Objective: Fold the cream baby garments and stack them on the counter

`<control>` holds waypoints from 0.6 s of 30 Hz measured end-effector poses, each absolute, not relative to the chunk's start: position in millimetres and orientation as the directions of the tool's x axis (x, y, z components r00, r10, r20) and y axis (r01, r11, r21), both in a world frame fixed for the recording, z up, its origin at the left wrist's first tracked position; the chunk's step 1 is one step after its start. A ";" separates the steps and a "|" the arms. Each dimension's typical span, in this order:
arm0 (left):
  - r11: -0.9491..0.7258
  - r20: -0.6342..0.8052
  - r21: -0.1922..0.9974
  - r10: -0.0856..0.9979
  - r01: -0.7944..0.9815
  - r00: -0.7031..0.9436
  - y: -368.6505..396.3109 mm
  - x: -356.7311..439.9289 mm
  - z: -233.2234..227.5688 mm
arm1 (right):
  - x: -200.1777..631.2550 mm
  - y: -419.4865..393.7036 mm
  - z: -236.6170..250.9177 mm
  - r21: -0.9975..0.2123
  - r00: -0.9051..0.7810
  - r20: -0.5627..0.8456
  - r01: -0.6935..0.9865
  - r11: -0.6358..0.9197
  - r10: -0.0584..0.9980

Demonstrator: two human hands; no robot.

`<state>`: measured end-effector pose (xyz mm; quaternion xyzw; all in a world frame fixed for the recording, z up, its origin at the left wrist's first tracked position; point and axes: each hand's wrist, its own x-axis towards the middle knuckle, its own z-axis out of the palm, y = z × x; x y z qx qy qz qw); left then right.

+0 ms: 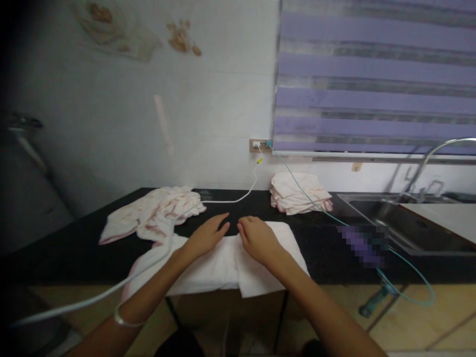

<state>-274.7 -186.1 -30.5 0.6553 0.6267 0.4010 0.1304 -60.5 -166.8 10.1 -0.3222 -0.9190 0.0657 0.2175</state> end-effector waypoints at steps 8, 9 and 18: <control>-0.106 0.218 0.347 0.975 0.932 0.030 -189.8 -259.3 -111.7 | -98.2 -141.9 -95.6 -0.186 -0.703 0.240 0.644 0.742 0.670; -0.118 0.227 0.344 0.973 0.932 0.040 -188.9 -261.7 -112.9 | -96.4 -140.5 -97.1 -0.188 -0.706 0.242 0.638 0.746 0.665; -0.291 0.393 0.502 0.916 0.815 0.085 -210.1 -245.3 -100.7 | -80.1 -121.8 -95.2 -0.192 -0.741 0.240 0.598 0.778 0.628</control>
